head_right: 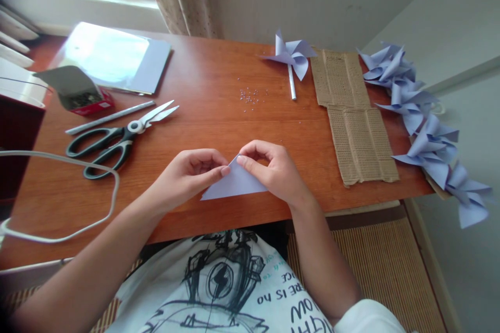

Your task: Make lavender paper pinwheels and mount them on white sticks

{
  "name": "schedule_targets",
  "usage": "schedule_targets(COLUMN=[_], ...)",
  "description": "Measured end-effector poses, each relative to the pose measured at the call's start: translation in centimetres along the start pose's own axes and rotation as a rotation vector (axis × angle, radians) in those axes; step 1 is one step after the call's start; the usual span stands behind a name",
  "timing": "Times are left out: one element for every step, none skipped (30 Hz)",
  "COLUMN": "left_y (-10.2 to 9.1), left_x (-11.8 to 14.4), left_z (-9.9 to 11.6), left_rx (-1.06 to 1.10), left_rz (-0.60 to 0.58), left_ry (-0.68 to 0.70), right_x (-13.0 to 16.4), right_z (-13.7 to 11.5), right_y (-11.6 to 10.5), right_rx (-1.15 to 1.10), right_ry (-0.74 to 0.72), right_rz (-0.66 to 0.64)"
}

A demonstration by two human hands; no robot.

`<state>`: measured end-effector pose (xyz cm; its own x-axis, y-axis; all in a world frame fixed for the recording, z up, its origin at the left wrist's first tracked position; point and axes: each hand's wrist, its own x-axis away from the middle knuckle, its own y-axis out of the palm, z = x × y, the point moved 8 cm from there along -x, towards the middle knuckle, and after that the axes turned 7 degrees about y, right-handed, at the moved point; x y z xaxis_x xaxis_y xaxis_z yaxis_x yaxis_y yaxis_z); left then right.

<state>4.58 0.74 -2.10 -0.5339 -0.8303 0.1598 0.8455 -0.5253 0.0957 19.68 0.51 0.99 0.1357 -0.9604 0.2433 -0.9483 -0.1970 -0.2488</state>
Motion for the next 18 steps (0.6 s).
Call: schedule_targets(left_y=[0.0,0.0,0.0,-0.1,-0.1,-0.2,-0.3,-0.4,-0.5,-0.7,-0.8,-1.0,-1.1,-1.1,-1.2,-1.2,-1.3,-1.4], left_x=[0.0,0.0,0.0,-0.1,-0.1,-0.1,-0.1,-0.1,-0.1,-0.1,-0.1,-0.1,-0.1,-0.1,-0.1,-0.1,-0.1,-0.1], left_z=[0.0,0.0,0.0,0.0,0.1,0.3,0.4,0.6,0.7,0.9,1.0,1.1,1.2,1.2,1.3,1.4,1.4,1.5], left_rx=[-0.008,-0.02,-0.037,-0.055,-0.074,-0.094,-0.113,-0.131,-0.146,-0.158,-0.167,-0.176,-0.187,-0.202,-0.22,-0.239,-0.258,-0.275], left_rz=[-0.003,-0.002,0.001,0.007,0.014,0.022,0.029,0.038,0.052,0.068,0.084,0.097,0.106,0.11,0.111,0.111,0.113,0.122], left_ry=[0.006,0.014,0.022,0.033,0.043,0.054,0.065,0.077,0.089,0.098,0.104,0.11,0.115,0.12,0.128,0.136,0.146,0.156], right_x=[0.0,0.1,0.1,0.1,0.1,0.1,0.1,0.0,0.0,-0.1,-0.2,-0.2,-0.2,-0.3,-0.3,-0.3,-0.2,-0.3], right_z=[0.0,0.0,-0.1,-0.1,-0.2,-0.2,-0.2,-0.1,0.0,0.1,0.2,0.4,0.5,0.6,0.6,0.6,0.5,0.5], right_y=[0.0,0.0,0.0,-0.1,-0.2,-0.3,-0.4,-0.4,-0.5,-0.5,-0.5,-0.5,-0.5,-0.6,-0.8,-1.0,-1.2,-1.2], right_rx=[0.007,0.016,0.029,0.046,0.065,0.083,0.094,0.098,0.097,0.096,0.101,0.115,0.138,0.163,0.182,0.19,0.186,0.178], right_ry=[-0.005,-0.01,-0.018,-0.027,-0.035,-0.041,-0.045,-0.045,-0.04,-0.032,-0.019,-0.005,0.007,0.014,0.015,0.01,0.004,0.001], right_rz=[0.007,0.02,0.037,0.057,0.076,0.09,0.098,0.097,0.09,0.076,0.059,0.046,0.039,0.041,0.053,0.068,0.081,0.078])
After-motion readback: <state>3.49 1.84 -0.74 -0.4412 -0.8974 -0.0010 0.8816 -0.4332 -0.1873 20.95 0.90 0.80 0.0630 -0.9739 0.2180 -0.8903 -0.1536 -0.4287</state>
